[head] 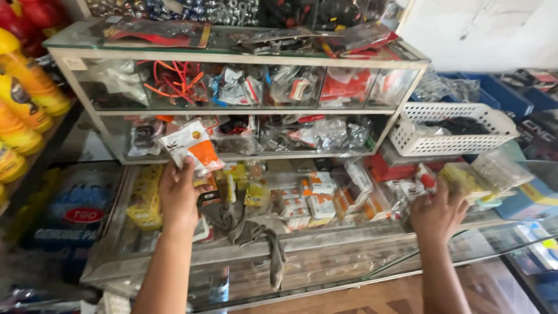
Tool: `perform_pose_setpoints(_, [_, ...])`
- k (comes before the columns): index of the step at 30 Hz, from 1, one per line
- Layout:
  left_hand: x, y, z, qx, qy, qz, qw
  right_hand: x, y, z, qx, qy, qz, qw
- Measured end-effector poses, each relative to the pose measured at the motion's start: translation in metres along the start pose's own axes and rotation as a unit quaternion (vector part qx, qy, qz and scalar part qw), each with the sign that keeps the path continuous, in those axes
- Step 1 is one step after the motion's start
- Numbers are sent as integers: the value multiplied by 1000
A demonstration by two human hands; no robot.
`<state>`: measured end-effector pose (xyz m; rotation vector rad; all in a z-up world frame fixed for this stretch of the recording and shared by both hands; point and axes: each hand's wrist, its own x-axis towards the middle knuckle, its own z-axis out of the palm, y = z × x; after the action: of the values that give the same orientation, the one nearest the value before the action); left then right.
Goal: Picking and collecting various small motorcycle parts from display cases and storage bins into a plastic basket.
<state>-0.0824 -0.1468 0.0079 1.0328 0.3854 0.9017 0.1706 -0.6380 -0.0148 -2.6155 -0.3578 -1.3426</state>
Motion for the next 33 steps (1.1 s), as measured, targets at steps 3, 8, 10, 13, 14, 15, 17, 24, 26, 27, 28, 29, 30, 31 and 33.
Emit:
perform_pose_setpoints(3, [14,-8,3,-12,-6,17,1000,-9,-6,8,35,14,12,999])
perform_pose_setpoints(8, [29,-9,14,-39,-37,7,999,-3,-9,-5,63,18,4,998])
perform_pose_setpoints(10, [39,-17,14,-43,-17,-1,999,-2,-7,-3,71,16,-10,997])
perform_pose_setpoints(13, [54,-38,13,-47,-2,15,999,-3,-1,3,39,26,-58,997])
perform_pose_setpoints(14, [59,-46,12,-31,-5,18,999,-4,0,5,63,9,-34,997])
perform_pose_setpoints(15, [64,-54,10,-16,-7,21,1000,-5,1,8,87,-9,-11,996])
perform_pose_setpoints(17, [65,-57,8,-10,-6,29,1000,-9,5,15,72,-8,-18,997])
perform_pose_setpoints(24, [65,-6,47,-12,-87,28,996,-18,22,33,30,-13,12,999])
perform_pose_setpoints(26, [81,-14,52,-46,-125,33,991,-18,22,36,56,-16,26,998])
perform_pose_setpoints(27, [89,-18,55,-80,-165,38,982,-18,22,37,82,-17,40,996])
perform_pose_setpoints(28, [98,-26,57,-80,-166,37,982,-15,19,36,81,-17,42,996])
perform_pose_setpoints(29, [108,-34,60,-31,-129,46,990,-12,16,35,113,-28,49,992])
perform_pose_setpoints(30, [117,-43,64,17,-93,55,994,-9,15,33,143,-38,56,987])
perform_pose_setpoints(31, [122,-47,66,17,-95,54,994,-4,3,24,141,-38,58,988])
perform_pose_setpoints(33, [132,-57,71,11,-50,72,996,4,-19,4,134,-177,160,962])
